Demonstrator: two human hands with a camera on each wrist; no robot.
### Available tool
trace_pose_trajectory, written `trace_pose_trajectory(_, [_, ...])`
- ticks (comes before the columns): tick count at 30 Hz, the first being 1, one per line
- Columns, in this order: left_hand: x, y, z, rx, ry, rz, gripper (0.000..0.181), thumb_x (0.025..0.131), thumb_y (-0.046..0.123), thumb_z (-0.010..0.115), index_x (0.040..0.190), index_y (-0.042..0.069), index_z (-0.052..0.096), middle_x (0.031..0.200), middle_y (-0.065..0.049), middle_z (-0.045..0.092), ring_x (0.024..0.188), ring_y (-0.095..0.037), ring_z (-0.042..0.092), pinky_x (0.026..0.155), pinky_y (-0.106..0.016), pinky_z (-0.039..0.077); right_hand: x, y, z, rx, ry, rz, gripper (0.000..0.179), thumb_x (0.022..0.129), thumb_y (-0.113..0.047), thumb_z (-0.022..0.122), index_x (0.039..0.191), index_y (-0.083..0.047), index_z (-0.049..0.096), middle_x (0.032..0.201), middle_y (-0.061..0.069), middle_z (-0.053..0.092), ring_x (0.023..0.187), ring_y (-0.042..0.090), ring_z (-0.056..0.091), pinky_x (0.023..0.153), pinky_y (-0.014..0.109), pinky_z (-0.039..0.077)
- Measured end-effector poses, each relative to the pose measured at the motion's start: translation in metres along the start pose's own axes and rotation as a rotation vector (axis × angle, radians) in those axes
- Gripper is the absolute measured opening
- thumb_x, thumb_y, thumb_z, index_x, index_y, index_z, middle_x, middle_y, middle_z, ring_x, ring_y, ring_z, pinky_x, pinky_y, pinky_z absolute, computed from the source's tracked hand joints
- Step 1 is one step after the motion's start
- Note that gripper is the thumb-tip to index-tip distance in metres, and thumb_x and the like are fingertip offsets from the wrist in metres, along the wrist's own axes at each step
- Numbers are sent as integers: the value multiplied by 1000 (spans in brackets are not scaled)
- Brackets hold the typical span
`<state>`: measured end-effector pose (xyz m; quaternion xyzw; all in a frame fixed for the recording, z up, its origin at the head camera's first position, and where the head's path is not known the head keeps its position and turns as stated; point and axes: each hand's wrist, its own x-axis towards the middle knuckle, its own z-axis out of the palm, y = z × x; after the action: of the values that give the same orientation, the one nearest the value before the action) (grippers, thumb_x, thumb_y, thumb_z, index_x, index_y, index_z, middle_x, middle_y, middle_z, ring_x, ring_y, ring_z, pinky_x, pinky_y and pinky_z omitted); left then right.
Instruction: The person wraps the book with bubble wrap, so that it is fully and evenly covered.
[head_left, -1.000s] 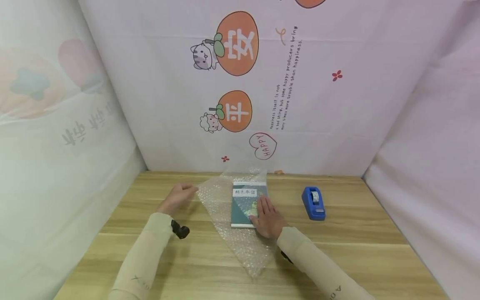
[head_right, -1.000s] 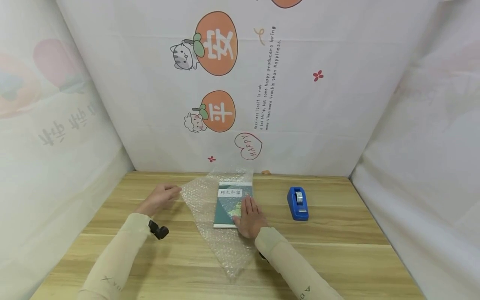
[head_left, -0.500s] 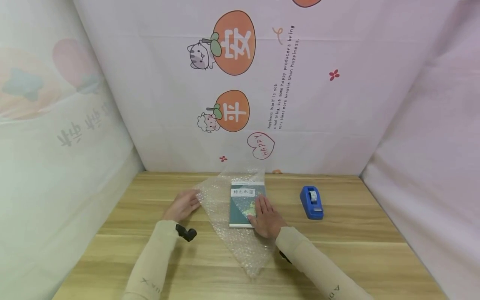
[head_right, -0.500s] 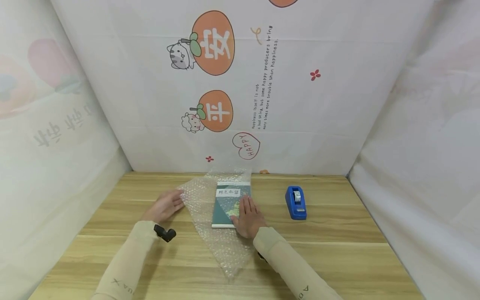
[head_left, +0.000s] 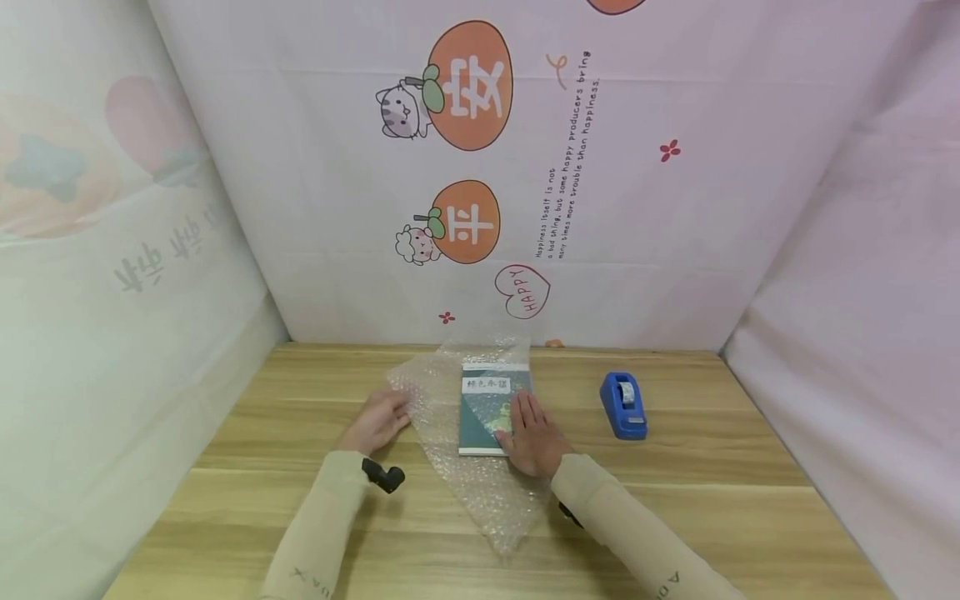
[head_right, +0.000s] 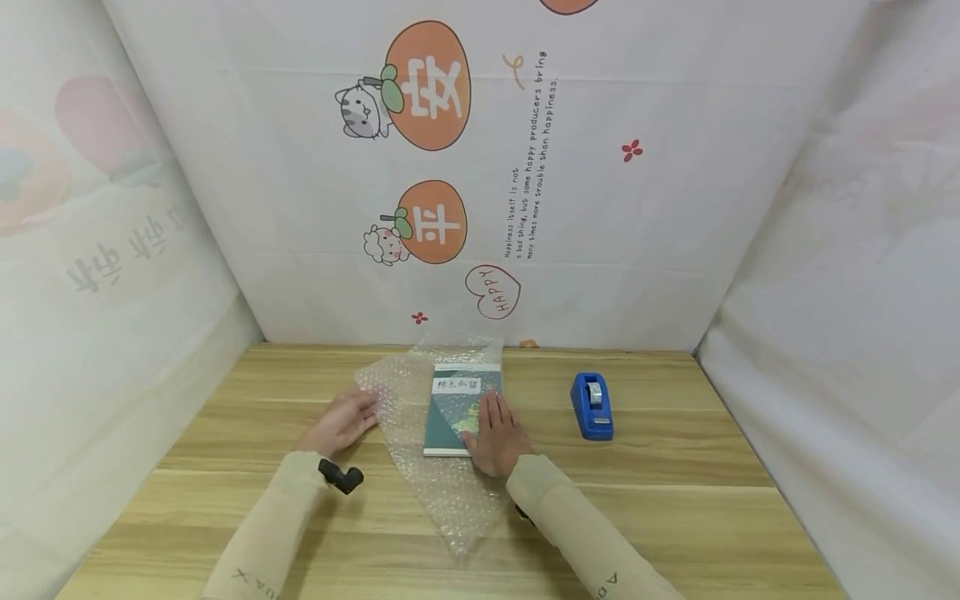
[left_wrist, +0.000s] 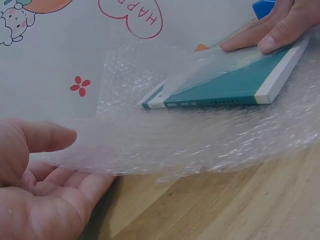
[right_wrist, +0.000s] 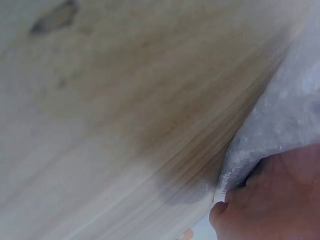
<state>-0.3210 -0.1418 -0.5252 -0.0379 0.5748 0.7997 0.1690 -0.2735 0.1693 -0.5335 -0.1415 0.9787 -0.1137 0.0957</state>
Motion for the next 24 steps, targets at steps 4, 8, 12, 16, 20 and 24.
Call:
trace_pose_trajectory(4, [2, -6, 5, 1, -2, 14, 46, 112, 4, 42, 155, -12, 34, 132, -10, 63, 117, -11, 65, 106, -24, 56, 0, 0, 0, 6, -2, 2, 83, 113, -54, 29, 168, 2, 4, 178, 23, -4, 166, 40, -2, 134, 60, 16])
trace_pose_trajectory(8, [4, -8, 10, -8, 25, 30, 47, 112, -1, 39, 155, -16, 31, 149, -23, 54, 126, -17, 63, 110, -26, 54, 0, 1, 0, 6, -2, 2, 83, 113, -55, 29, 168, 2, 4, 178, 23, -4, 166, 40, -2, 134, 59, 16])
trace_pose_trajectory(12, [5, -6, 14, -28, 34, 33, 47, 111, -3, 36, 155, -19, 30, 159, -34, 41, 145, -33, 52, 118, -32, 48, 0, 1, 1, 8, 9, -2, 83, 113, -55, 30, 168, 2, 5, 178, 23, -3, 166, 40, 0, 134, 59, 17])
trace_pose_trajectory(16, [4, 0, 21, -34, 9, 37, 49, 112, -3, 35, 156, -20, 25, 163, -37, 34, 157, -43, 35, 125, -40, 38, 1, 2, 3, 11, 21, -5, 83, 113, -54, 31, 168, 2, 6, 178, 23, -2, 166, 40, 1, 133, 59, 18])
trace_pose_trajectory(20, [3, 8, 30, -21, 2, 50, 50, 112, -3, 35, 158, -19, 23, 163, -37, 34, 157, -44, 34, 128, -44, 35, 3, 3, 4, 9, 27, -7, 83, 113, -54, 31, 168, 2, 6, 178, 24, -2, 166, 40, 2, 133, 60, 18])
trace_pose_trajectory(24, [3, 13, 39, -5, -3, 63, 50, 111, -4, 36, 157, -19, 24, 162, -38, 36, 155, -45, 37, 128, -46, 35, 4, 3, 4, 14, 21, -8, 83, 113, -54, 31, 168, 3, 5, 177, 24, -2, 166, 41, 1, 133, 60, 18])
